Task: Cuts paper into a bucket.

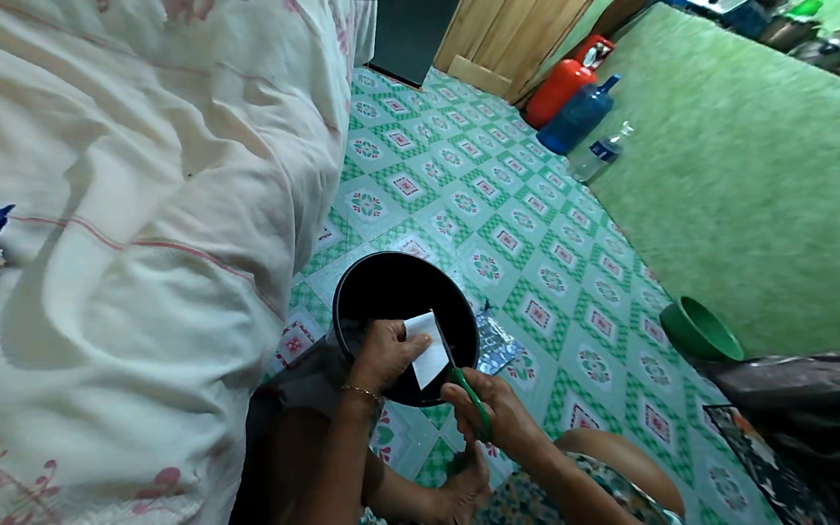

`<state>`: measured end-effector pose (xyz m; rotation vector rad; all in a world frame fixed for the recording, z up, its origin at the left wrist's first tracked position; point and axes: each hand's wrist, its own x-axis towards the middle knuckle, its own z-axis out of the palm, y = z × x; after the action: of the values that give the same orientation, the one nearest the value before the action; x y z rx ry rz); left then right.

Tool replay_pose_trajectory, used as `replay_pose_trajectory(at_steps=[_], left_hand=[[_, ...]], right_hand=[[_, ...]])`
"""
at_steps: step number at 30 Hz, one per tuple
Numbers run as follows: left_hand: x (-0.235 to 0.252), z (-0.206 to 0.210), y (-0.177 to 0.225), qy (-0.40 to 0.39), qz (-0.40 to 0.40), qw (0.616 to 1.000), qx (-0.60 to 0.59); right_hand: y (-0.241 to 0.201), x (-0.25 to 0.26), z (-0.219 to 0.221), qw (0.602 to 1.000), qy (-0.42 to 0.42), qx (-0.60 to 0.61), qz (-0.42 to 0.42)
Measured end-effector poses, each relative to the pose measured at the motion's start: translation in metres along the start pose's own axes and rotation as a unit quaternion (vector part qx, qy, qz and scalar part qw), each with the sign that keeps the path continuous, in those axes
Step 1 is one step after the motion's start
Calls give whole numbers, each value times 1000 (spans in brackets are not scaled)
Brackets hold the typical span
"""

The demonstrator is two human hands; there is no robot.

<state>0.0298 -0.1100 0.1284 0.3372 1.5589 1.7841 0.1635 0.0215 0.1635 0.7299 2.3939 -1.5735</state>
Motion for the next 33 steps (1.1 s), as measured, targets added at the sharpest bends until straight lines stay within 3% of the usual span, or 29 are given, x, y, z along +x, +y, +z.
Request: replay_pose_trajectory(at_steps=[10, 18, 28, 33], left_hand=[[5, -6, 0, 149, 68, 984, -64], [3, -3, -3, 66, 80, 994, -14], [3, -6, -1, 63, 49, 995, -55], [5, -6, -3, 95, 70, 992, -43]], right_hand=[[2, -8, -2, 994, -75, -70, -46], [4, -6, 0, 992, -63, -98, -46], [5, -6, 3, 996, -23, -78, -40], [5, -8, 2, 993, -58, -87, -55]])
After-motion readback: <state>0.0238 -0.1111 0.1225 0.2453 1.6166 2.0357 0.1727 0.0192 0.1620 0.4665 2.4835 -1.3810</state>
